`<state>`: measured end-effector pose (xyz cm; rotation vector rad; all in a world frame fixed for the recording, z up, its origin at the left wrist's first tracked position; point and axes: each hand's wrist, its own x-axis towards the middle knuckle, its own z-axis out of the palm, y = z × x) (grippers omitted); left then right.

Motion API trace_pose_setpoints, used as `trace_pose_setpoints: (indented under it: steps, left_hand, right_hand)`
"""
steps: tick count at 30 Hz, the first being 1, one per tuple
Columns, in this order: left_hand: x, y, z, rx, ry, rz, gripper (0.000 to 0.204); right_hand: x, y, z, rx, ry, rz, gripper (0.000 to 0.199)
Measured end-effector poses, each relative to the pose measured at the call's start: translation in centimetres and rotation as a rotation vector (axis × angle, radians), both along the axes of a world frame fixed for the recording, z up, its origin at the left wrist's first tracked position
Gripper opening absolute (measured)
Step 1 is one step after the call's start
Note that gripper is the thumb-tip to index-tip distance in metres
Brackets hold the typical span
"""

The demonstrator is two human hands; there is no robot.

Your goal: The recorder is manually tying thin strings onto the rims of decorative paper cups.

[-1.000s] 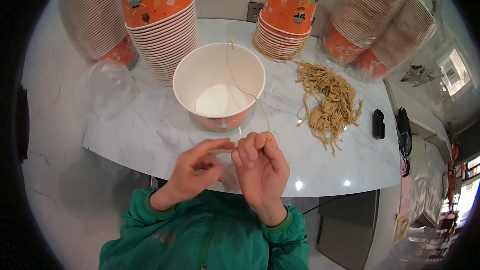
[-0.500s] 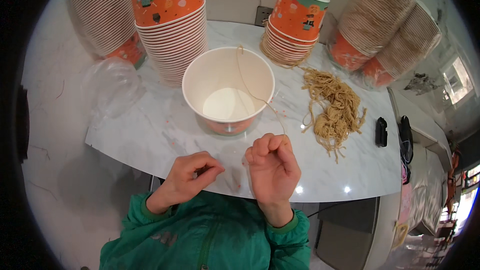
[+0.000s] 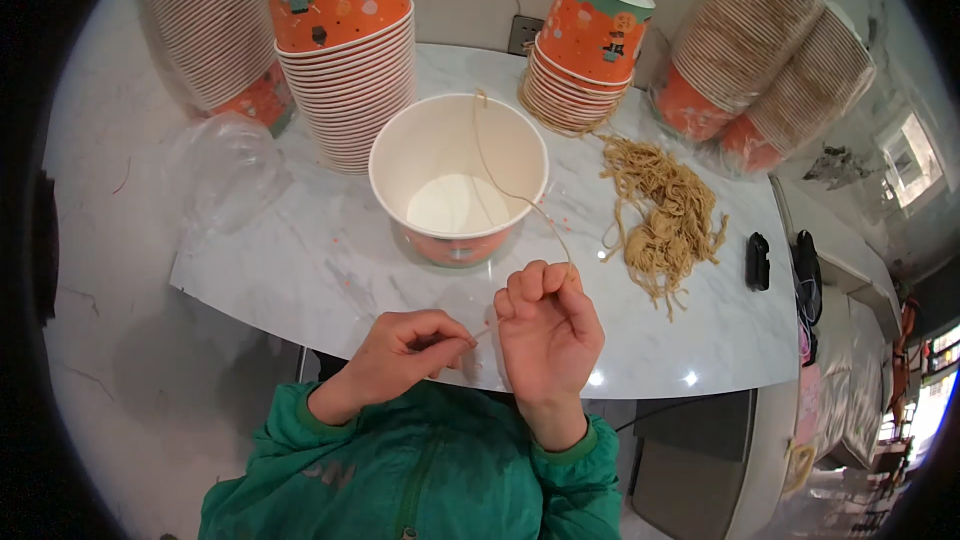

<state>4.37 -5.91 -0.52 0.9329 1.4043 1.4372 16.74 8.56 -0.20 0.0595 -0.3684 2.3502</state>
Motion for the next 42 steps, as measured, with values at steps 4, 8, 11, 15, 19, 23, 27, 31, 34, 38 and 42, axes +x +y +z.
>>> trace_pose_setpoints:
  steps: [4, 8, 11, 15, 19, 23, 27, 31, 34, 38, 42]
  left_hand:
    - [-1.4, -0.7, 0.9, 0.123, 0.343, 0.094, 0.006]
    - [-3.0, -0.6, 2.9, 0.292, 1.059, 0.228, 0.013]
    - [-3.0, -0.7, 3.6, 0.317, 1.186, 0.084, 0.016]
    - [-2.9, -0.6, 4.6, 0.34, 1.191, 0.043, 0.016]
    - [-3.1, -0.8, 5.1, 0.316, 1.202, 0.04, 0.014]
    - [-4.4, -0.7, 6.1, 0.303, 1.239, 0.055, 0.015]
    - [-6.4, 0.4, 7.2, 0.376, 1.362, 0.367, 0.025]
    - [-8.2, 1.9, 7.6, 0.474, 1.443, 0.334, 0.035]
    - [-8.9, 2.5, 6.6, 0.484, 1.487, 0.19, 0.034]
    - [-7.5, 3.1, 6.7, 0.491, 1.43, 0.154, 0.031]
    - [-7.1, 3.3, 6.9, 0.446, 1.411, 0.122, 0.029]
  right_hand:
    - [0.8, -0.8, 0.3, 0.585, -0.793, -0.171, 0.036]
    - [1.9, -2.2, 0.1, 1.578, -1.115, -0.933, 0.043]
    - [1.9, -4.1, 1.3, 1.759, -0.861, -0.846, 0.057]
    - [0.0, -5.2, 0.9, 1.873, -0.842, -0.87, 0.063]
    - [-0.1, -4.9, 0.7, 1.883, -0.865, -0.945, 0.047]
    - [-0.7, -3.5, -0.1, 1.861, -0.779, -0.931, 0.03]
    - [-1.2, -3.4, 0.0, 1.706, -1.002, -0.936, 0.016]
    - [-1.9, -3.8, -0.7, 1.229, -0.993, -0.675, 0.013]
    - [-2.6, -4.0, -1.1, 1.085, -0.935, -0.635, 0.013]
    - [-3.1, -3.8, -0.9, 1.04, -0.904, -0.636, 0.012]
    - [-3.4, -3.1, -0.9, 1.016, -0.891, -0.643, 0.012]
